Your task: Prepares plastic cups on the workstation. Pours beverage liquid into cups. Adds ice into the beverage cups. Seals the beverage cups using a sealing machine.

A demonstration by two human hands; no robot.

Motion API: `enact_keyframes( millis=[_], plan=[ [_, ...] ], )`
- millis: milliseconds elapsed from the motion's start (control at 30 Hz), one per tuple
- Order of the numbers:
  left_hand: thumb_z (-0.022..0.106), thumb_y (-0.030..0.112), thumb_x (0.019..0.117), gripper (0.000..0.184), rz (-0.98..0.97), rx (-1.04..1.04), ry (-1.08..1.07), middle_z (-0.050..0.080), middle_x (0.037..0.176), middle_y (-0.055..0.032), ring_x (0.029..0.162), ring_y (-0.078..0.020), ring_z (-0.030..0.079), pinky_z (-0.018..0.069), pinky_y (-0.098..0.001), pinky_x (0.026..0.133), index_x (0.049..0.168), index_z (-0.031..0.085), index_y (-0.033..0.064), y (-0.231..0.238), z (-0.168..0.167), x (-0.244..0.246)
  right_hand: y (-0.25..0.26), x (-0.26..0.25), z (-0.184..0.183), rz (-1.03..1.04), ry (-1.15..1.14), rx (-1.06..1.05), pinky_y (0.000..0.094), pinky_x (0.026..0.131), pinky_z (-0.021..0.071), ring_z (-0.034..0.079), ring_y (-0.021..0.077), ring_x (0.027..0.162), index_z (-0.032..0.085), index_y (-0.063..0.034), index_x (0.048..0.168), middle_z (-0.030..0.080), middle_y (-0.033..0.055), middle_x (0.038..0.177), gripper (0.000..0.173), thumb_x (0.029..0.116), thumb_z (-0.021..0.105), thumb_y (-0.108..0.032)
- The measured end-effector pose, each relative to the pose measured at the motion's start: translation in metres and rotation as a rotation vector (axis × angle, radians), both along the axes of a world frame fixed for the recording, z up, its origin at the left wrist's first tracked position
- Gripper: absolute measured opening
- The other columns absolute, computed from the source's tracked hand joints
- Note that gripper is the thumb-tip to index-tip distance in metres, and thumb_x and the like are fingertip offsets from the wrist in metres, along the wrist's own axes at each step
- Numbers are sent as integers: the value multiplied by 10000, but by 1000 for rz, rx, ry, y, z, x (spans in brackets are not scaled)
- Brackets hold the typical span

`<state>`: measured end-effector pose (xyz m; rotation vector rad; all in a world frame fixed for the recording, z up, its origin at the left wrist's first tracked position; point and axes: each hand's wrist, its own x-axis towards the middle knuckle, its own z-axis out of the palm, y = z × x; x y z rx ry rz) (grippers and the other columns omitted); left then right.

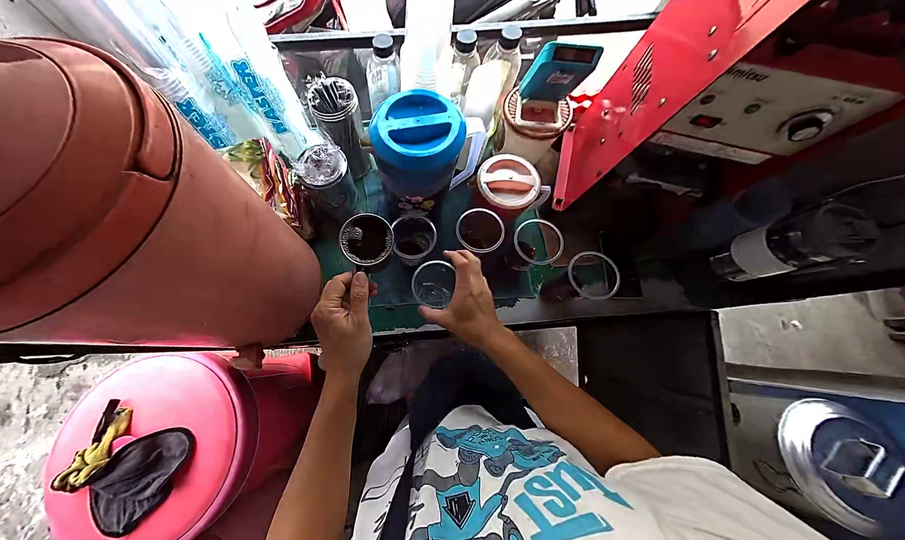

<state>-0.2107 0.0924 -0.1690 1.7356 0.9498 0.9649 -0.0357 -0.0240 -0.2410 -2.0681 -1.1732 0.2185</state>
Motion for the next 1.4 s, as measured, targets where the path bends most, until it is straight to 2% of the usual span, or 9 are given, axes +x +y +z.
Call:
enact_keyframes(
  millis=[133,300,467,667,900,1100,1233,1300,1400],
  plan=[
    [582,214,1045,227,-37,16,25,719,950,-43,841,-110,727,634,-296,791,1072,697,21,-11,-14,-1,2,-5,-5,-32,102,50,507,852,604,657,351,1119,486,-38,1396,566,213,1349,890,653,926,-252],
    [616,246,1028,231,-73,62,88,687,988,-50,827,-78,685,601,-254,755,1049,721,41,-24,-33,4,-10,-12,16,-101,26,80,509,819,604,667,344,1083,493,-47,1396,580,196,1336,909,625,932,-245],
    [669,233,1000,222,-116,228,133,664,1135,-117,961,-113,683,598,-263,839,1059,760,39,-35,-43,15,-14,-14,25,-137,-45,137,499,841,606,656,352,1132,488,-36,1389,578,210,1343,919,612,945,-219],
    [701,210,982,187,-175,456,208,631,1183,-172,1072,-194,645,549,-301,947,1056,775,56,-44,-46,24,-19,-11,30,-158,-90,140,509,796,608,661,370,1104,508,-25,1380,600,214,1303,920,591,953,-187],
    [687,145,980,138,-288,543,259,607,1235,-217,1059,-230,660,561,-325,949,1021,784,56,-49,-55,31,-26,-12,25,-189,-95,142,494,773,613,668,353,1092,497,-51,1402,597,193,1316,921,618,945,-229],
    [669,124,986,135,-366,583,233,625,1209,-219,1063,-227,666,559,-312,958,981,773,38,-52,-55,32,-35,-19,27,-235,-37,108,488,758,615,691,322,1040,486,-71,1427,600,186,1305,919,649,933,-270],
    [705,169,968,138,-371,503,129,641,1201,-200,1094,-208,663,555,-304,977,999,781,58,-55,-56,28,-43,-24,25,-255,-32,105,489,786,612,690,323,1042,478,-85,1444,606,185,1307,928,664,926,-310],
    [721,185,958,170,-337,374,44,657,1196,-201,1095,-193,671,570,-292,950,1021,776,37,-59,-58,24,-48,-27,21,-292,-42,113,478,766,610,694,310,996,485,-76,1433,616,189,1272,915,674,916,-349],
    [684,160,981,218,-242,83,-58,675,1148,-162,995,-131,695,603,-252,864,1076,728,-31,-64,-67,14,-57,-31,14,-334,-38,102,458,774,613,701,295,988,490,-61,1424,619,192,1275,915,671,911,-366]
  ],
)
